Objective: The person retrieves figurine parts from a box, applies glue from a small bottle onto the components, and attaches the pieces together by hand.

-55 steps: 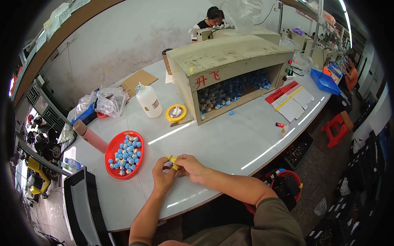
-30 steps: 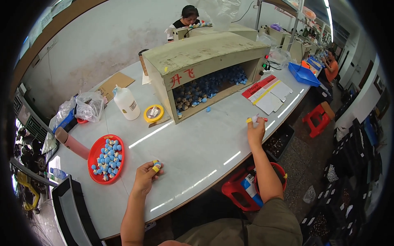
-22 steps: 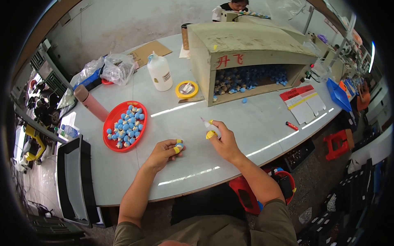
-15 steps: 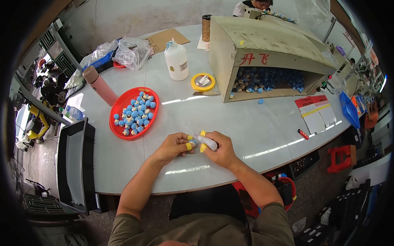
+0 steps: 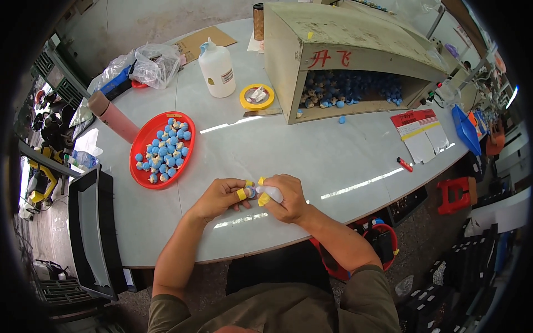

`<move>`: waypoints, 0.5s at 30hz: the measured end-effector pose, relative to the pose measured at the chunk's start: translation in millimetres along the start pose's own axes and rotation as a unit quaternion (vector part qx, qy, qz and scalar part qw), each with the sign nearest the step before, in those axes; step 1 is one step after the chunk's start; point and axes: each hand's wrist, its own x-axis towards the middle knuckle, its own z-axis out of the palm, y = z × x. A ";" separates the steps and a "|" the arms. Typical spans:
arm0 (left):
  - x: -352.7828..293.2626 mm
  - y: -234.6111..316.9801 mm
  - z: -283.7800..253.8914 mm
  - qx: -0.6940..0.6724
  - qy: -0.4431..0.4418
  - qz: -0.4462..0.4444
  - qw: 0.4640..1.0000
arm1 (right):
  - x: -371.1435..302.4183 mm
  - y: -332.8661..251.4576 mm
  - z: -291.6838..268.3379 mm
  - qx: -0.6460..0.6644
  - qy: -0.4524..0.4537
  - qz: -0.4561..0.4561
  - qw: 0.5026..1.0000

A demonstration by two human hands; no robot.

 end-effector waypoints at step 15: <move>-1.5 3.6 3.7 0.002 0.022 0.010 1.000 | -0.5 -1.9 2.2 -0.079 -0.004 -0.045 0.996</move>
